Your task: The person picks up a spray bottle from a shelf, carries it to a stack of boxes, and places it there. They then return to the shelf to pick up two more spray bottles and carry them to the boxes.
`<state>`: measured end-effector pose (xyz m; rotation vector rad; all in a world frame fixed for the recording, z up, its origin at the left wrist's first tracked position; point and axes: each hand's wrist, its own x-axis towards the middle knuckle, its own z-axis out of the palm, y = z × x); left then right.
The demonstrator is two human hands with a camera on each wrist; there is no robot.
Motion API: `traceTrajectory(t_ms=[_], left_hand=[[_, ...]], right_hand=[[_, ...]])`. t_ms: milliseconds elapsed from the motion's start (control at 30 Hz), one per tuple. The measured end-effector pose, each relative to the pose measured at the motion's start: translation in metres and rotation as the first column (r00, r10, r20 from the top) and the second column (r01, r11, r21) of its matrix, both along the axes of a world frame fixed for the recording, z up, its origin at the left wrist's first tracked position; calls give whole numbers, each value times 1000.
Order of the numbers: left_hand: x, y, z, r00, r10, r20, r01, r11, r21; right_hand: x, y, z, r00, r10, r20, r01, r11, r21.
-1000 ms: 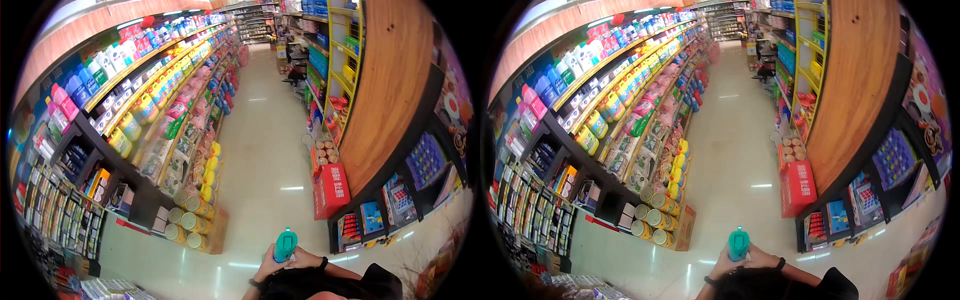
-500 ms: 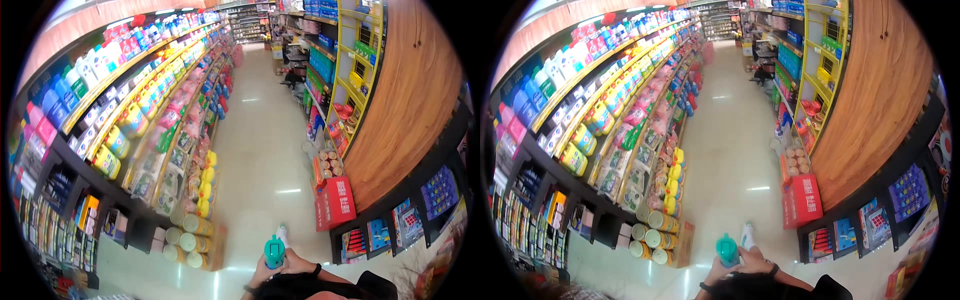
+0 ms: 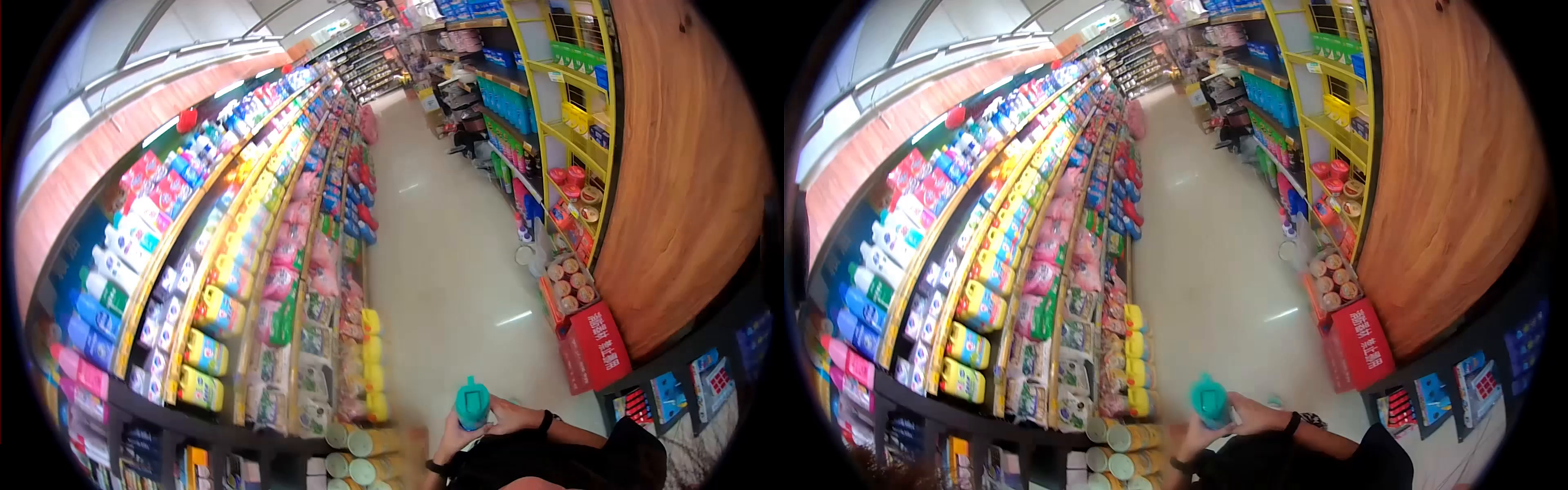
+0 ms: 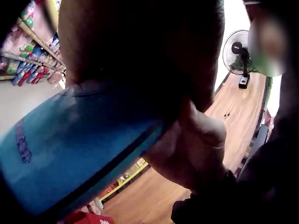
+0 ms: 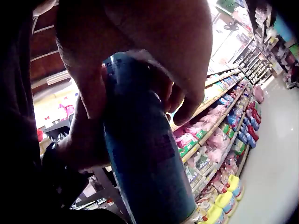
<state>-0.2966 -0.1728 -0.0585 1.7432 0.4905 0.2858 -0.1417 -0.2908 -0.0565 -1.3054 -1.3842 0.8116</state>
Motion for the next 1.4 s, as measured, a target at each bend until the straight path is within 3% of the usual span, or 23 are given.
traceTrajectory(t_ms=[33,67,100,167,200,267,367,433,500,600,633,700,767,967,1100,1233,1300,1400], left_hand=[[10,10,-2,997,-32,65,29,999,42],[19,20,-4,995,-48,88,28,976,216],[30,26,6,996,-63,70,45,973,228],[52,35,28,979,-73,190,-3,929,370],[56,41,28,980,-78,184,5,929,369],[65,50,20,992,-108,-58,108,994,1],[92,54,16,995,-23,96,36,990,-139],[115,66,22,996,-77,54,83,988,-127],[131,80,19,991,-135,-9,132,983,-128],[167,113,-4,984,-180,0,179,979,-101],[178,123,-6,983,-184,2,184,977,-104],[197,142,-4,980,-200,4,198,968,-156],[222,170,5,981,-191,-34,183,970,-160],[296,255,7,972,-230,-50,224,969,-100],[347,292,18,953,-300,-36,299,953,-44],[392,309,31,947,-320,2,316,933,-174],[415,316,34,956,-294,-8,291,951,-105],[447,327,23,961,-277,6,276,954,-114]], right_hand=[[10,9,-14,996,3,84,-10,997,79],[19,18,-27,986,-3,165,-23,988,154],[26,26,-38,989,-18,148,-7,986,167],[40,38,-50,988,14,156,-36,989,145],[46,32,12,986,-58,-157,77,990,118],[62,39,16,994,-47,-102,54,996,68],[92,46,22,999,-36,9,36,999,-13],[107,54,15,998,-54,37,56,997,-48],[118,63,5,988,-121,-99,119,993,-24],[150,87,46,966,-66,-249,59,998,-35],[159,96,38,966,-71,-247,63,997,-39],[172,114,6,968,-199,-151,186,978,-95],[194,142,-6,965,-184,-185,167,981,-104],[271,217,8,984,-157,-88,152,986,-67],[303,252,2,959,-281,-47,278,959,-51],[333,275,23,901,-422,-102,414,905,-95],[352,288,23,822,-559,109,553,829,83],[375,301,20,742,-649,169,649,758,66]])
